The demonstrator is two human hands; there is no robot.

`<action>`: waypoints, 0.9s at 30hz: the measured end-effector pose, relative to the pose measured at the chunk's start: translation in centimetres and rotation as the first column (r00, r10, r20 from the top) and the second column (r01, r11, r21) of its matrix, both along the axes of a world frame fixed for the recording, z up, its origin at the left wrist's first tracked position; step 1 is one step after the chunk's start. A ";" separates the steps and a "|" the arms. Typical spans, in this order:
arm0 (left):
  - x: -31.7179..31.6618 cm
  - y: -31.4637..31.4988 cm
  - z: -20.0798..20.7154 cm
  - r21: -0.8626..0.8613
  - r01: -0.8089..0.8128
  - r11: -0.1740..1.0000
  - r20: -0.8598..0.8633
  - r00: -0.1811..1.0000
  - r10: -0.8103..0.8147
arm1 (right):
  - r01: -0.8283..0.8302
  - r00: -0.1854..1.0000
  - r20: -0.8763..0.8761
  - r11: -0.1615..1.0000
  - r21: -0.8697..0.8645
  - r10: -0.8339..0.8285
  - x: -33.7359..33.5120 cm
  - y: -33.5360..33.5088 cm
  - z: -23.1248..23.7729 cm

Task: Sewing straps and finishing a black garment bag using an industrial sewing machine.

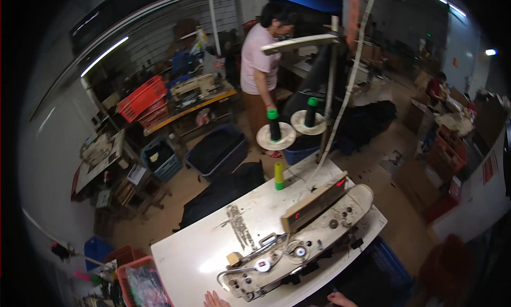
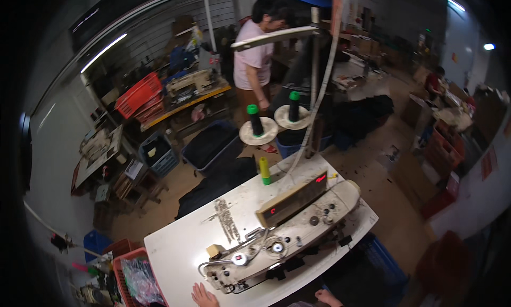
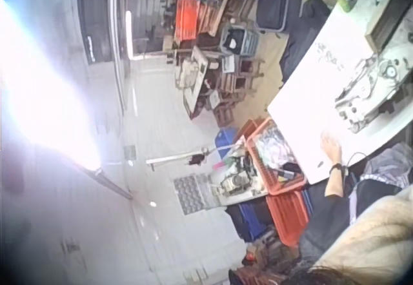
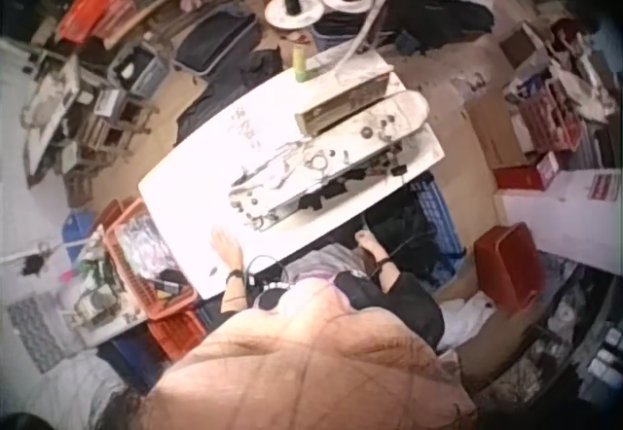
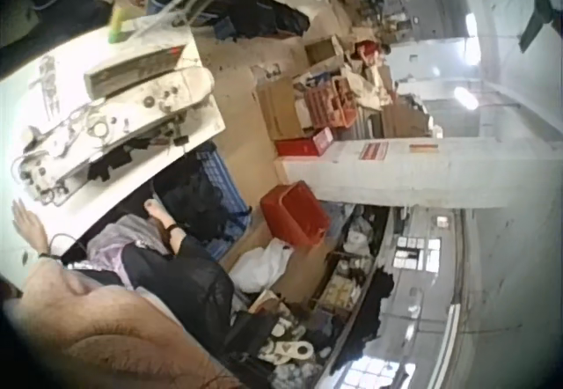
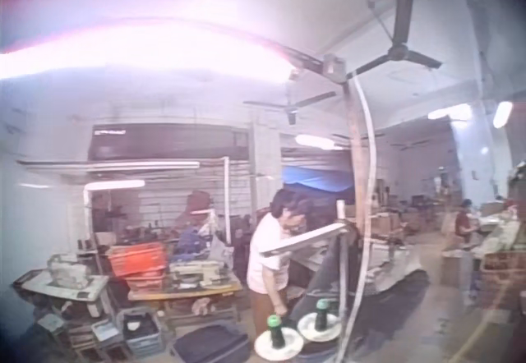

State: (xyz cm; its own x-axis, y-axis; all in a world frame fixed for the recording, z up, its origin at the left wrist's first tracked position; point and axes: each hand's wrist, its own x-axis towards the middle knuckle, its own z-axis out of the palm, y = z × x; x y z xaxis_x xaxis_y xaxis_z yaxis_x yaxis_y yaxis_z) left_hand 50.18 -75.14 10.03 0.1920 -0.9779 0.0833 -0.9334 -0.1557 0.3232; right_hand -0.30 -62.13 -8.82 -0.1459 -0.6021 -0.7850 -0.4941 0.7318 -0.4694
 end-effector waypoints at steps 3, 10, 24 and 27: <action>-0.1 0.0 0.5 0.040 -0.020 0.999 0.034 0.999 0.019 | 0.244 0.966 0.089 0.970 0.011 -0.244 0.3 0.8 -3.4; 7.0 1.8 -8.3 0.116 0.061 0.991 0.411 0.906 -0.104 | 0.546 0.833 0.057 0.834 0.083 -0.551 2.1 9.5 -3.6; 6.2 -1.9 -7.9 0.231 0.324 0.917 0.445 0.803 -0.396 | 0.617 0.774 -0.008 0.752 0.233 -0.633 10.9 25.5 -10.8; 4.8 -3.1 -7.7 0.287 0.386 0.877 0.410 0.778 -0.477 | 0.727 0.650 0.047 0.638 0.254 -0.759 12.2 31.7 -16.5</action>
